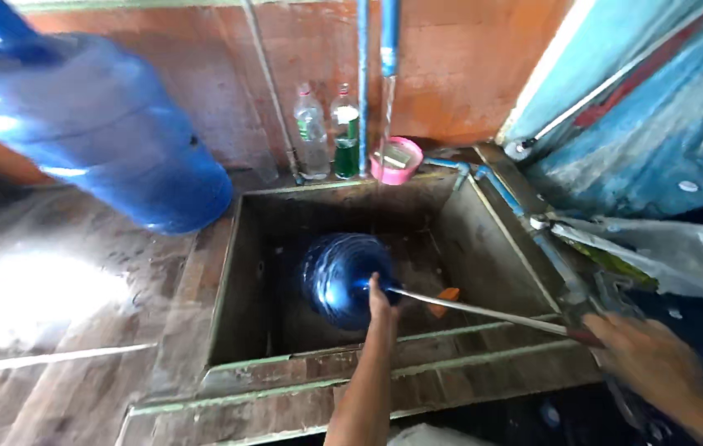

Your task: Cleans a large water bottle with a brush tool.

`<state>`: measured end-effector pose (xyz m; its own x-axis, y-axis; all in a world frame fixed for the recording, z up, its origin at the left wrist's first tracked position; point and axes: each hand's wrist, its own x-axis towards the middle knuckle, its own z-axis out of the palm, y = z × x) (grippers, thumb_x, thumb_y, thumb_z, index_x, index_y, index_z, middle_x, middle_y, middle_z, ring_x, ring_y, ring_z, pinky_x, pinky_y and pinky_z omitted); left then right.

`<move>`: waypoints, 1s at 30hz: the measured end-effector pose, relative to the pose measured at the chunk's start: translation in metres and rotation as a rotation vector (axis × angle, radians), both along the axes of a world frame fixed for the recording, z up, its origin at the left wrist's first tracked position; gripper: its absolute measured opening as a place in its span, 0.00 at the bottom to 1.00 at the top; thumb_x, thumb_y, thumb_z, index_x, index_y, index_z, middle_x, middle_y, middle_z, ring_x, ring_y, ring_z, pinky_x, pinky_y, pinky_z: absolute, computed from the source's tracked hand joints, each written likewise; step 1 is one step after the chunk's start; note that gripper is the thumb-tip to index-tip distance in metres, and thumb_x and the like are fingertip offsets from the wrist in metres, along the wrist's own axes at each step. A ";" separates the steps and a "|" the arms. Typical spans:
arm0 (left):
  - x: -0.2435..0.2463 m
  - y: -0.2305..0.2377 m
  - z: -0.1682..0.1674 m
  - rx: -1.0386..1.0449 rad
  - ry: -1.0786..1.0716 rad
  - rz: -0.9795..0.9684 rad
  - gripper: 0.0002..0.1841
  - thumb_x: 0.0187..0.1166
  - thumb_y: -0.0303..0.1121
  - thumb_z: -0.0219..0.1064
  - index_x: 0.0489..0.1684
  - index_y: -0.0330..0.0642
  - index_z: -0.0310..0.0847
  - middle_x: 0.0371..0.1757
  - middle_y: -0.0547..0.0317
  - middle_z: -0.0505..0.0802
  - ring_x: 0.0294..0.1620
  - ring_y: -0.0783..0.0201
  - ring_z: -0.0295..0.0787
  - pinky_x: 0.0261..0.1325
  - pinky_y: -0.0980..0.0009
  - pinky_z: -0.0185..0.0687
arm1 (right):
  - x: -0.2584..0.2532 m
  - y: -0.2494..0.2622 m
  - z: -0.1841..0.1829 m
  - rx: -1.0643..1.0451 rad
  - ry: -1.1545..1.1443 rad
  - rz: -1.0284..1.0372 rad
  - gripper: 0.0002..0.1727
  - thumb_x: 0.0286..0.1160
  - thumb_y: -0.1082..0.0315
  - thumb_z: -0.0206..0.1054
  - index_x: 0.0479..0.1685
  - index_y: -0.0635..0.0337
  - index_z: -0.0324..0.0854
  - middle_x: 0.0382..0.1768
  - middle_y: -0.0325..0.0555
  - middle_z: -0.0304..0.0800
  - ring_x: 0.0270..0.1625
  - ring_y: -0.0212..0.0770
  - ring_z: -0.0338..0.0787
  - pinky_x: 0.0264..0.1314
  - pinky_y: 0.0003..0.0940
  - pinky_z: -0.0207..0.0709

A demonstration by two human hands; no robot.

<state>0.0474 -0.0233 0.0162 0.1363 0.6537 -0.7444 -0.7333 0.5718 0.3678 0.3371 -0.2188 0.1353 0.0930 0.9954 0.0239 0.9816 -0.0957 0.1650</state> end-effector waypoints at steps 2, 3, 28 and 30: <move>0.009 0.000 0.006 -0.028 0.043 -0.043 0.23 0.90 0.47 0.53 0.71 0.37 0.70 0.54 0.43 0.84 0.47 0.53 0.82 0.47 0.55 0.81 | -0.016 0.015 0.003 -0.208 0.076 -0.158 0.19 0.64 0.76 0.78 0.57 0.72 0.87 0.60 0.83 0.81 0.65 0.83 0.81 0.67 0.78 0.69; 0.014 0.000 0.005 -0.047 0.056 -0.056 0.22 0.90 0.45 0.55 0.69 0.36 0.71 0.52 0.44 0.83 0.45 0.53 0.81 0.46 0.55 0.81 | -0.037 0.026 0.003 -0.378 0.147 -0.225 0.24 0.72 0.71 0.75 0.67 0.69 0.83 0.68 0.82 0.77 0.71 0.82 0.77 0.73 0.78 0.65; -0.054 0.002 0.020 -0.088 0.094 -0.058 0.14 0.85 0.46 0.56 0.51 0.43 0.71 0.33 0.52 0.84 0.27 0.59 0.84 0.28 0.65 0.84 | -0.203 0.087 -0.047 -0.725 0.816 -0.099 0.23 0.91 0.62 0.56 0.76 0.67 0.72 0.66 0.71 0.84 0.71 0.67 0.83 0.74 0.63 0.73; -0.062 0.000 0.019 -0.104 0.127 -0.058 0.14 0.85 0.46 0.56 0.51 0.44 0.71 0.33 0.51 0.84 0.27 0.59 0.84 0.27 0.65 0.84 | -0.198 0.076 -0.039 -0.749 0.804 -0.039 0.22 0.91 0.63 0.55 0.76 0.66 0.71 0.64 0.70 0.85 0.69 0.67 0.85 0.71 0.63 0.75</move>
